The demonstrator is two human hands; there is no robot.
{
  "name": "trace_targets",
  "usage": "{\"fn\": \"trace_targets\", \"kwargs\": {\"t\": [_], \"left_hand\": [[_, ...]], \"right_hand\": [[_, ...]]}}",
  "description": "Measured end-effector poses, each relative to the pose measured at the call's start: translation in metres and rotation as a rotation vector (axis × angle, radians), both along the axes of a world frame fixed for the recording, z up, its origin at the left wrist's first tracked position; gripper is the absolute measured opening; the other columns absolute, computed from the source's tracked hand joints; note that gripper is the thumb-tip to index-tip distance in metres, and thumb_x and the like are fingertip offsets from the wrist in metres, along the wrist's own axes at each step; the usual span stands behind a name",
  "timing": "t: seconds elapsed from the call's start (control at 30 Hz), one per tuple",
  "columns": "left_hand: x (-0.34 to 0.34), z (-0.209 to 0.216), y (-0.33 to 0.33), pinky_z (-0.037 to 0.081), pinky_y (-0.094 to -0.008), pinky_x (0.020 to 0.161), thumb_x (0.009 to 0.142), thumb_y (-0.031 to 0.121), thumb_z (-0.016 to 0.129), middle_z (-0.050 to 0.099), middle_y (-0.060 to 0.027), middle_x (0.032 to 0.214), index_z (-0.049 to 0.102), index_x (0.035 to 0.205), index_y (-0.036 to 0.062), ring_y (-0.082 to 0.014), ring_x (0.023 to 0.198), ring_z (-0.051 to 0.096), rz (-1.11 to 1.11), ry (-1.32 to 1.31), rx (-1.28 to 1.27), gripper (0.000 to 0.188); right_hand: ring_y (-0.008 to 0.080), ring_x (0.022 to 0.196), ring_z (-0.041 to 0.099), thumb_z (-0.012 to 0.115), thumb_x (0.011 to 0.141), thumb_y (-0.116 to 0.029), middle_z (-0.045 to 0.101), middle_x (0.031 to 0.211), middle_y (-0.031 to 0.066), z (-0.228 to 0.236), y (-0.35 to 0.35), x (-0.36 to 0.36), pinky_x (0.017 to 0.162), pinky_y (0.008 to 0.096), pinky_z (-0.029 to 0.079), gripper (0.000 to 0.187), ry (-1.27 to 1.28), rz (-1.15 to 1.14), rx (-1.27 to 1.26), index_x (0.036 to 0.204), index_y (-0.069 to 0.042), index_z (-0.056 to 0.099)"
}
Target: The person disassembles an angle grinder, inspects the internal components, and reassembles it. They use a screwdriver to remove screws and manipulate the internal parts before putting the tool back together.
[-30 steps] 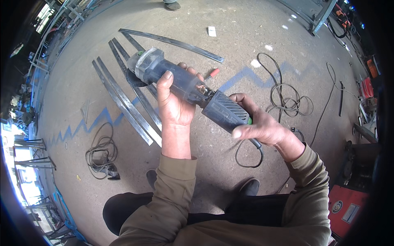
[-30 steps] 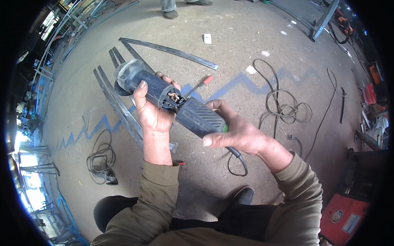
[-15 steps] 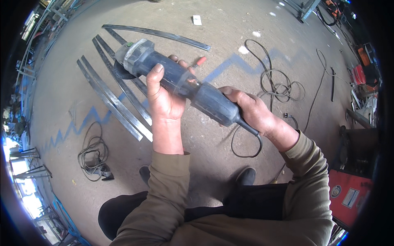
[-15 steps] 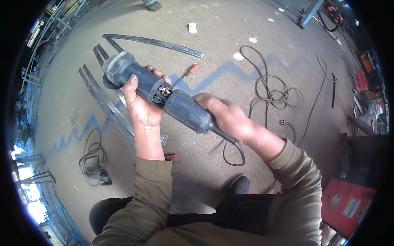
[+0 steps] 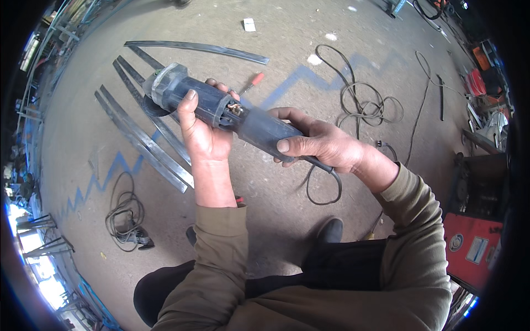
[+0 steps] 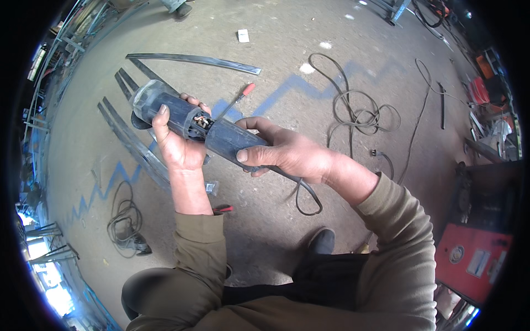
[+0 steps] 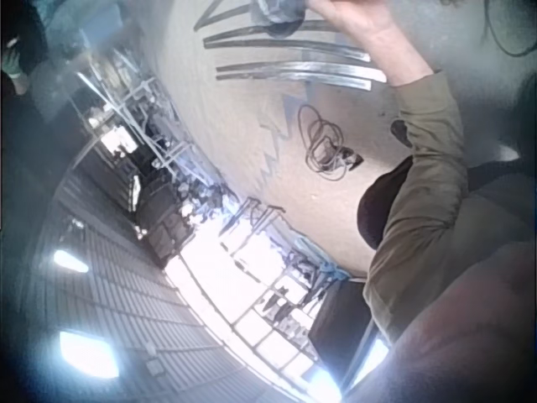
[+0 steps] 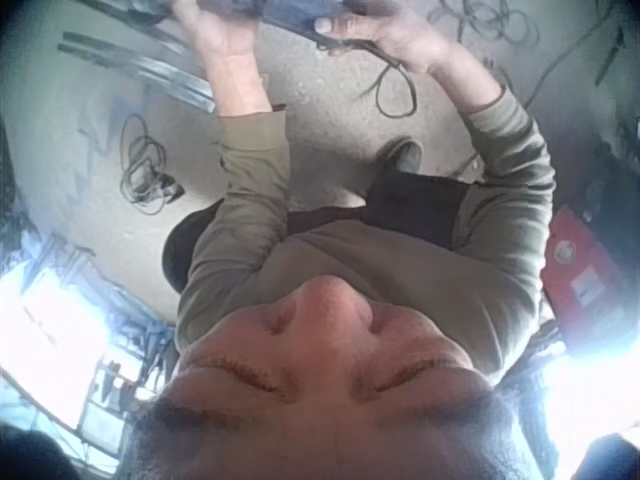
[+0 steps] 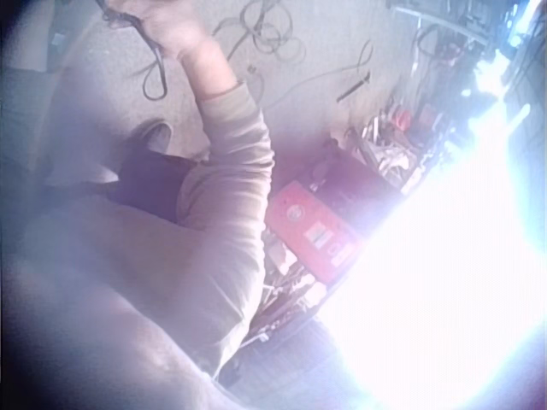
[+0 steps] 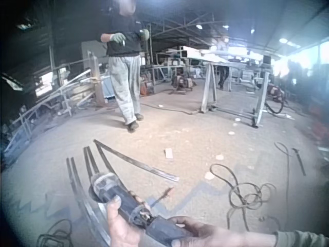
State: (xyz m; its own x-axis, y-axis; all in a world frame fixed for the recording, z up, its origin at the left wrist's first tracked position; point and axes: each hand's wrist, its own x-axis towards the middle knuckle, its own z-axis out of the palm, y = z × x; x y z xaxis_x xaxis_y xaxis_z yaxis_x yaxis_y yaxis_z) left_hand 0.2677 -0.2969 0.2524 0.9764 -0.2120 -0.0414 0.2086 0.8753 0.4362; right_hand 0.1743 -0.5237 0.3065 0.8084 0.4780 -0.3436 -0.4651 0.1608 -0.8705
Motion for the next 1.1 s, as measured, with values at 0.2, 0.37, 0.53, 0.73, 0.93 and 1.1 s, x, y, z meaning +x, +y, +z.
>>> {"fn": "trace_targets", "kwargs": {"t": [0.2, 0.37, 0.53, 0.73, 0.93, 1.1], "left_hand": [[-0.005, 0.005, -0.001, 0.057, -0.0463, 0.102, 0.091, 0.03, 0.076, 0.068, -0.0134, 0.109, 0.062, 0.119, 0.0, -0.0269, 0.106, 0.067, 0.033, -0.007, 0.026, 0.043], [-0.01, 0.009, -0.003, 0.057, -0.0482, 0.101, 0.091, 0.031, 0.076, 0.068, -0.0124, 0.11, 0.061, 0.119, 0.0003, -0.0265, 0.106, 0.068, 0.043, -0.032, 0.036, 0.044], [-0.012, 0.013, -0.001, 0.058, -0.0488, 0.099, 0.09, 0.032, 0.079, 0.068, -0.0091, 0.111, 0.062, 0.12, 0.0036, -0.0254, 0.105, 0.069, 0.051, -0.057, 0.033, 0.045], [-0.014, 0.015, 0.002, 0.058, -0.0485, 0.1, 0.089, 0.033, 0.08, 0.067, -0.0069, 0.114, 0.061, 0.121, 0.0063, -0.0242, 0.108, 0.067, -0.005, -0.114, -0.052, 0.045], [-0.014, 0.015, 0.002, 0.058, -0.0482, 0.099, 0.088, 0.033, 0.08, 0.066, -0.008, 0.114, 0.061, 0.123, 0.0044, -0.0248, 0.109, 0.066, 0.018, -0.133, 0.005, 0.049], [-0.014, 0.012, -0.001, 0.057, -0.0474, 0.099, 0.087, 0.031, 0.081, 0.066, -0.0082, 0.114, 0.06, 0.123, 0.003, -0.0244, 0.108, 0.066, -0.026, -0.139, 0.008, 0.051]], "right_hand": [[0.0244, 0.116, 0.063, 0.082, 0.096, -0.034, 0.065, 0.125, 0.0168, 0.001, 0.007, -0.007, 0.101, 0.0369, 0.053, 0.082, -0.345, -0.033, -0.353, 0.157, -0.001, 0.039], [0.0313, 0.125, 0.064, 0.077, 0.097, -0.041, 0.065, 0.13, 0.0244, 0.004, 0.011, -0.015, 0.105, 0.0407, 0.051, 0.082, -0.421, -0.069, -0.513, 0.158, -0.001, 0.039], [0.0271, 0.107, 0.07, 0.068, 0.102, -0.043, 0.067, 0.125, 0.0208, 0.004, 0.01, -0.012, 0.097, 0.0384, 0.055, 0.078, -0.213, -0.015, -0.26, 0.159, 0.002, 0.038], [0.0267, 0.098, 0.073, 0.047, 0.112, -0.041, 0.071, 0.118, 0.0219, -0.009, 0.009, -0.005, 0.091, 0.0384, 0.059, 0.06, 0.123, 0.071, 0.258, 0.151, 0.005, 0.047], [0.0235, 0.097, 0.072, 0.046, 0.113, -0.049, 0.07, 0.114, 0.0183, -0.009, 0.013, -0.009, 0.089, 0.0374, 0.059, 0.064, 0.061, 0.007, 0.192, 0.146, 0.005, 0.05], [0.0201, 0.09, 0.071, 0.067, 0.103, -0.056, 0.067, 0.104, 0.014, -0.002, 0.012, -0.01, 0.079, 0.0322, 0.06, 0.076, 0.013, -0.003, 0.038, 0.141, 0.008, 0.051]]}}
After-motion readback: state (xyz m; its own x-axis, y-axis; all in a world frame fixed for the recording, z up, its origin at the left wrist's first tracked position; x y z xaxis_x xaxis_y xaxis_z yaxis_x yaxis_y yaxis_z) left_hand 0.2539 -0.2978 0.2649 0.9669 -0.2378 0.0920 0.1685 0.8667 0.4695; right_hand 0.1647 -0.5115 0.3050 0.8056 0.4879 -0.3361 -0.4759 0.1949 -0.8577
